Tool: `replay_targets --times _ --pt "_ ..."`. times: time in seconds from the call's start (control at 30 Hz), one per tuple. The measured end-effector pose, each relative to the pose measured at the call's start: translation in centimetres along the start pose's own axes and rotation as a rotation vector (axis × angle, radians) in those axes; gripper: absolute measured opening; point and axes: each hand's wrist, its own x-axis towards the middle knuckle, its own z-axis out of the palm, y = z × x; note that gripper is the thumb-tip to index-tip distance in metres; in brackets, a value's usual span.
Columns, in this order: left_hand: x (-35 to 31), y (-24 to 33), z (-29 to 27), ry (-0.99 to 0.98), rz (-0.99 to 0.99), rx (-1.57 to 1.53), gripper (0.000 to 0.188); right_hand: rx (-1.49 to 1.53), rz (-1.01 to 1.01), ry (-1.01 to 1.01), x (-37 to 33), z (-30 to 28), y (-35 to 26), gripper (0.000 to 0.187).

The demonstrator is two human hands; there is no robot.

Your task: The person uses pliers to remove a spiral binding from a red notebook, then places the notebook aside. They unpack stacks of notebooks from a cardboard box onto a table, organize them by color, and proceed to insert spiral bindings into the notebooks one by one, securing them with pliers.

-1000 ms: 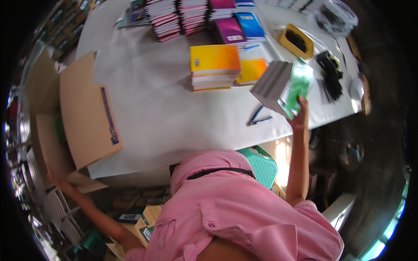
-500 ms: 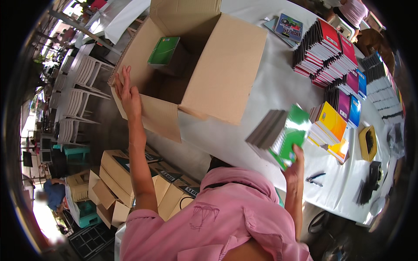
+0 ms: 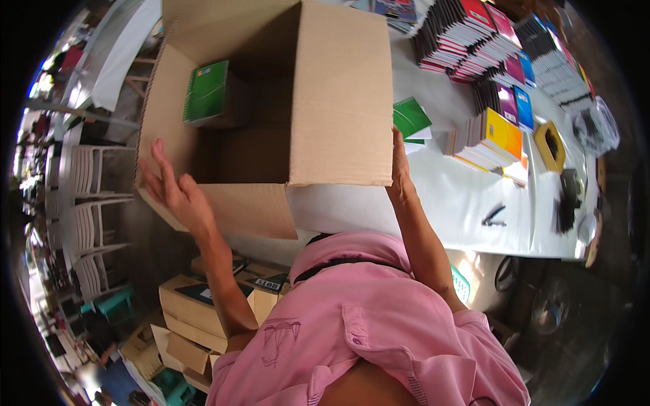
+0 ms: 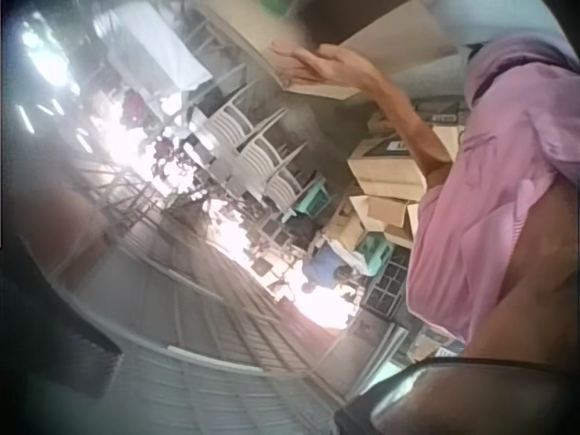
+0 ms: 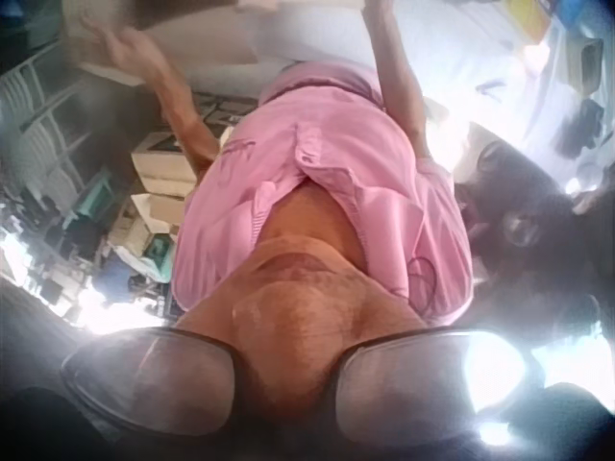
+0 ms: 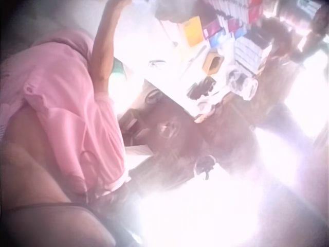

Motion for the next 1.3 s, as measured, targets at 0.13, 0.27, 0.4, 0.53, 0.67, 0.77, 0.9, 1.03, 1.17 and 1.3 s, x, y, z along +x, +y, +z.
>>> replay_targets --times 0.13,0.27,0.4,0.53,0.67,0.77,0.9,1.03,1.17,1.3 --pt "-0.1 -1.0 0.0 0.027 0.059 -0.012 0.065 0.145 0.125 0.070 -2.3 2.1 -1.5 0.047" --pt "0.0 -0.8 0.2 0.039 0.106 -0.006 0.062 0.191 0.187 0.084 -3.1 2.4 -1.9 0.061" --pt "-0.1 -0.3 -0.1 0.024 0.067 0.013 0.063 -0.427 0.195 0.115 -6.6 -0.2 -3.7 0.095" --pt "-0.2 -0.2 -0.2 0.017 0.050 0.012 0.063 -1.222 -0.712 0.371 -6.8 -0.9 -7.5 0.066" --pt "0.5 0.4 0.0 0.024 0.112 -0.008 0.063 -1.562 -1.047 0.498 -1.2 -1.8 -9.7 0.053" --pt "0.3 -0.5 -0.1 0.012 0.129 -0.015 0.063 -1.592 -0.548 0.387 0.4 -1.5 -8.6 0.055" --pt "0.1 -0.7 -0.2 0.026 0.104 -0.009 0.063 -1.966 -0.903 0.627 -1.9 0.2 -8.4 0.054" --pt "0.1 0.0 -0.1 0.022 0.014 -0.003 0.061 -1.366 -1.666 0.064 -5.6 14.0 -15.1 0.023" --pt "0.7 0.5 -1.3 -0.020 -0.039 -0.146 0.059 -1.281 -0.906 -0.648 -8.0 27.6 -10.1 0.029" --pt "1.3 -1.4 -3.1 -0.206 -0.109 -0.257 0.058 -1.289 0.077 -0.518 -3.2 35.9 2.2 0.045"
